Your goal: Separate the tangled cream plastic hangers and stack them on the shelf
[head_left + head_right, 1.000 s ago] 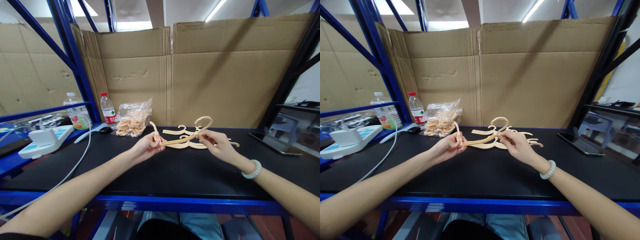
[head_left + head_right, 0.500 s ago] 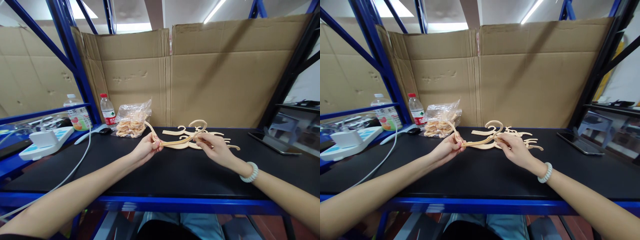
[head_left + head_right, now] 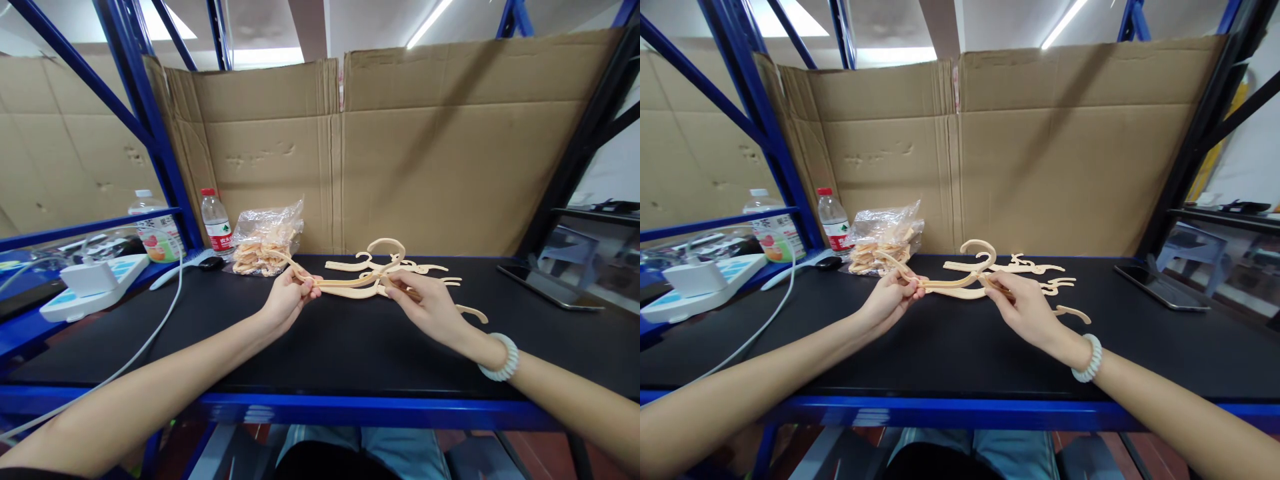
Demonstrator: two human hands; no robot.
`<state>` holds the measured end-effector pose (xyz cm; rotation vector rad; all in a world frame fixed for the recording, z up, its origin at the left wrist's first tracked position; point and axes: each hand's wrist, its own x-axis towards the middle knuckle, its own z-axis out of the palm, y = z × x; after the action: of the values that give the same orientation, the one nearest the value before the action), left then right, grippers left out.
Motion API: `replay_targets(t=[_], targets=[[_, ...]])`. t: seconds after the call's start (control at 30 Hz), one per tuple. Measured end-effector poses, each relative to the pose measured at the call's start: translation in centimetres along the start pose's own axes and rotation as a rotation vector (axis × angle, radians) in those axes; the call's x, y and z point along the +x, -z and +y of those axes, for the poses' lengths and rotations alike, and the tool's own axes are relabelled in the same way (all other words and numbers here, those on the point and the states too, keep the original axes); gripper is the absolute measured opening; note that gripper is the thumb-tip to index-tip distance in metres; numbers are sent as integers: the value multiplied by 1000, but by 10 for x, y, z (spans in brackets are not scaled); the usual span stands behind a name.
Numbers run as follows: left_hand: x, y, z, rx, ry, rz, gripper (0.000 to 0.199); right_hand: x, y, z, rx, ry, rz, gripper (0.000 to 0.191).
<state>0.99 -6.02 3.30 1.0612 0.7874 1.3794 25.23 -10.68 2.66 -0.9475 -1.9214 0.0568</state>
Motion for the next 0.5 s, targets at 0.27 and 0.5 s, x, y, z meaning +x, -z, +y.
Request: replay_targets(t=[0.27, 0.5], targets=[[4, -4, 1, -51, 124, 127, 24, 6, 2, 13, 63, -132, -44, 16], [-7, -4, 0, 154, 343, -178, 12, 12, 7, 33, -66, -150, -4, 26]])
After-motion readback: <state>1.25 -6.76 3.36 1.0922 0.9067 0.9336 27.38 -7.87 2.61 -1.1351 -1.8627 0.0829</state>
